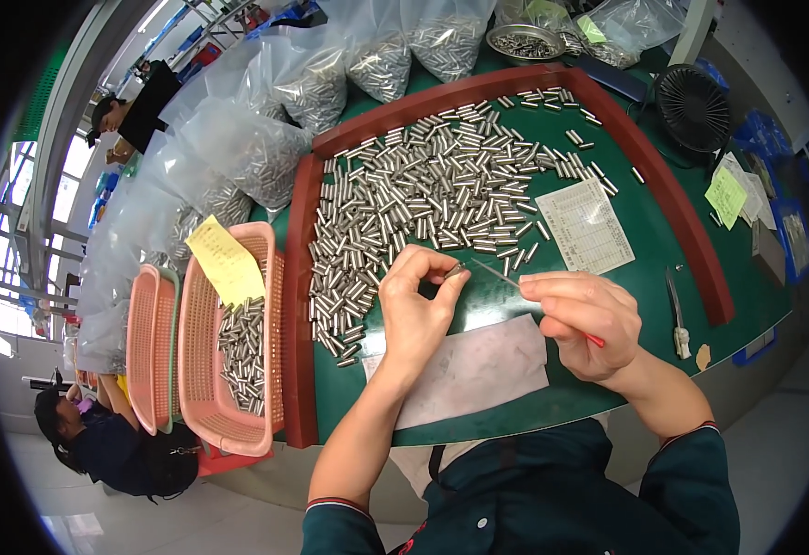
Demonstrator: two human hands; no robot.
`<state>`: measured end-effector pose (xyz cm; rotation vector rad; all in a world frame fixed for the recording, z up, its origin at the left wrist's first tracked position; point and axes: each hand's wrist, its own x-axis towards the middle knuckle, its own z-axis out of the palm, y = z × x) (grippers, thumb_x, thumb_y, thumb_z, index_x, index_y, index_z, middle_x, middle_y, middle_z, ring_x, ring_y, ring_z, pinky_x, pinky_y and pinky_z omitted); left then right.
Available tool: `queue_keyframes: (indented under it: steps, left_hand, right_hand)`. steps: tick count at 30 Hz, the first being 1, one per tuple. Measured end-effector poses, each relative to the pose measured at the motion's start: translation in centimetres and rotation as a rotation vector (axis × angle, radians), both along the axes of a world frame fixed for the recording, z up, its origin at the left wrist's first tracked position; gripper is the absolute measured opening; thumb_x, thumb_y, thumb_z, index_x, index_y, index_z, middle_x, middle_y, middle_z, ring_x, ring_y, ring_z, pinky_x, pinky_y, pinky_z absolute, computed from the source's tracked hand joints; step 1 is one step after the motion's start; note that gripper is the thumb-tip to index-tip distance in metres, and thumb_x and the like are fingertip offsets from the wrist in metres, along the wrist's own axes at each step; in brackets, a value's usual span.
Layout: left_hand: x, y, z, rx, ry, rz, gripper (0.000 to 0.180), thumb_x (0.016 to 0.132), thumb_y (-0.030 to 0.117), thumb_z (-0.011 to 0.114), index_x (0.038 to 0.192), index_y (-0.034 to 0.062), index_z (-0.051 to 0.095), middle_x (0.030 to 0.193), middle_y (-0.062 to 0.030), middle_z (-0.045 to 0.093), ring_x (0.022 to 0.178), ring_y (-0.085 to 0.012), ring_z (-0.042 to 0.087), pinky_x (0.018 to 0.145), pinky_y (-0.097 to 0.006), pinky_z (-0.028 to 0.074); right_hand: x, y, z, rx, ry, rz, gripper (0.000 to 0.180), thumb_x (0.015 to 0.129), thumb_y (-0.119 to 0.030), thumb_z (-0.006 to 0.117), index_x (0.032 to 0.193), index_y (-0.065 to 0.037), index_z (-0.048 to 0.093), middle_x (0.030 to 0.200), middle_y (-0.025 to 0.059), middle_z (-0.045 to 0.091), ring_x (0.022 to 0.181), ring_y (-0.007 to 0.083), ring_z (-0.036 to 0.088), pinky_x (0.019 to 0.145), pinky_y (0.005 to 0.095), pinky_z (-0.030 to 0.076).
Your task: Inspecting and sorting small metal cylinder components on a workbench.
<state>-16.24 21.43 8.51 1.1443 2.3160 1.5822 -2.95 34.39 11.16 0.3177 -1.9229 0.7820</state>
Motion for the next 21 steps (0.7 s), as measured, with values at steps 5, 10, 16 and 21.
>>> queue_keyframes:
  steps: [5,10,16,21]
  left_hand:
    - [0.0,0.0,0.0,0.0,0.008,-0.008,0.011,0.066,-0.003,0.067,0.072,-0.0032,0.058,0.071,-0.0052,0.054,0.063,-0.0115,0.05,0.059,-0.023,0.042]
    - [0.0,0.0,0.2,-0.015,0.013,-0.011,0.011,0.066,-0.004,0.066,0.072,-0.0029,0.058,0.071,-0.0053,0.055,0.062,-0.0113,0.051,0.058,-0.023,0.042]
    - [0.0,0.1,-0.1,0.015,-0.019,-0.033,0.011,0.065,-0.001,0.069,0.071,-0.0007,0.06,0.067,-0.0045,0.055,0.057,-0.0108,0.051,0.054,-0.023,0.042]
    - [-0.4,-0.1,-0.8,0.0,-0.165,-0.047,0.01,0.066,-0.001,0.069,0.074,-0.0007,0.063,0.068,-0.0032,0.056,0.058,-0.0083,0.05,0.056,-0.021,0.042]
  right_hand:
    - [-0.1,-0.1,-0.2,-0.016,-0.005,0.001,0.021,0.075,-0.009,0.066,0.089,-0.001,0.053,0.08,0.0144,0.063,0.068,0.0253,0.064,0.054,0.0276,0.051]
    - [-0.3,-0.3,-0.3,-0.012,-0.018,0.008,0.021,0.074,-0.009,0.066,0.088,-0.001,0.053,0.079,0.0138,0.063,0.067,0.0242,0.064,0.052,0.0265,0.05]
    - [-0.3,-0.1,-0.3,-0.011,-0.024,-0.006,0.021,0.072,-0.01,0.068,0.085,-0.001,0.054,0.08,0.0138,0.062,0.068,0.0241,0.064,0.054,0.027,0.052]
    - [0.4,0.1,0.6,0.196,-0.022,0.052,0.02,0.072,-0.016,0.068,0.079,-0.002,0.055,0.085,0.0126,0.061,0.073,0.0257,0.064,0.059,0.0309,0.055]
